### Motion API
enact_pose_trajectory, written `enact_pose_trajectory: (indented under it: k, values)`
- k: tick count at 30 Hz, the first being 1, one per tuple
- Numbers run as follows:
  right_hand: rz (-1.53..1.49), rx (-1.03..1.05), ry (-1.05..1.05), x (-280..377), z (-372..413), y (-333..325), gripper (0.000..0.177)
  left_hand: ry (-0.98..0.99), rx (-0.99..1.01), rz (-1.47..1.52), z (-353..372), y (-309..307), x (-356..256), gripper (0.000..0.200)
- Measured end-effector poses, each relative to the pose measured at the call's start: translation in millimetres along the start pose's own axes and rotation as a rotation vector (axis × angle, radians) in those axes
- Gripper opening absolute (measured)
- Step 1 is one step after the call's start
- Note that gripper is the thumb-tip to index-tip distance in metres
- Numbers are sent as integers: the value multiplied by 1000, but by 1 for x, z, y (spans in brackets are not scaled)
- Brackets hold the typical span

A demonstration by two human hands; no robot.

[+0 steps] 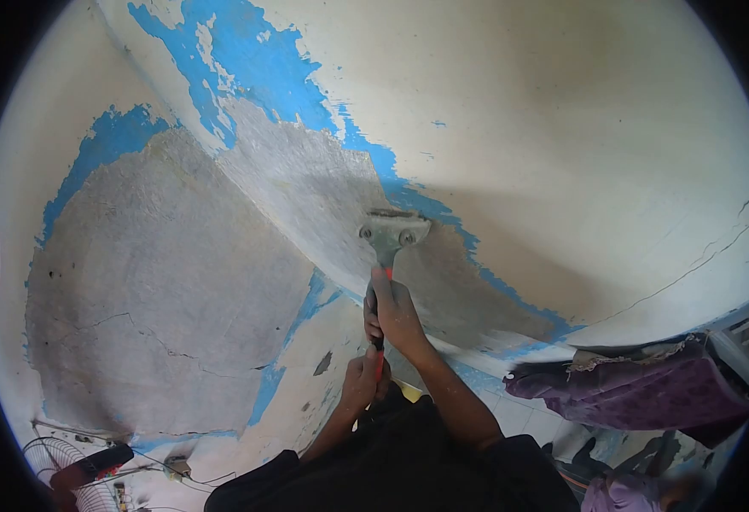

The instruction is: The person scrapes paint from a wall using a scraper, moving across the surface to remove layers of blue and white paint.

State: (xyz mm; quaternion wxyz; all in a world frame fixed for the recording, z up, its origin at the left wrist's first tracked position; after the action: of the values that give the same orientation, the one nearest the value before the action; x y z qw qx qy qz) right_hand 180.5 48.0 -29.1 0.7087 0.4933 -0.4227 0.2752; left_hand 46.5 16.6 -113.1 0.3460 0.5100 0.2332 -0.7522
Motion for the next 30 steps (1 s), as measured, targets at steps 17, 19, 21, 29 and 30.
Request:
enact_pose_trajectory:
  k: [17,19,21,29,30]
  values:
    - [-49,6,28,-17,1,-7,58,15,-5,-45,1,-1,5,63]
    - [-30,9,32,-18,0,-8,59,-19,-1,-41,2,0,10,63]
    - [8,12,20,-13,2,-6,60,-9,1,-28,0,1,6,64]
    - [-10,-12,26,-18,4,-7,60,36,6,-68,-1,-3,10,62]
    - [-17,-26,46,-22,5,-10,60,19,16,-70,0,-2,12,62]
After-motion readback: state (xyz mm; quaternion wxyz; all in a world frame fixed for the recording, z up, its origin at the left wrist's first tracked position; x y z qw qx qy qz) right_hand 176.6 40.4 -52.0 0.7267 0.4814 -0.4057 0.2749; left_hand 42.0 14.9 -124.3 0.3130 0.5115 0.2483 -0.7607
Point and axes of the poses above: each hand's wrist, its own z-axis away from the middle knuckle, its own y-axis out of the palm, x = y × z, the point moved 7 cm from there along -z, towards the middle knuckle, and after that the axes turned 2 degrees about -z, right-handed, at the moved point
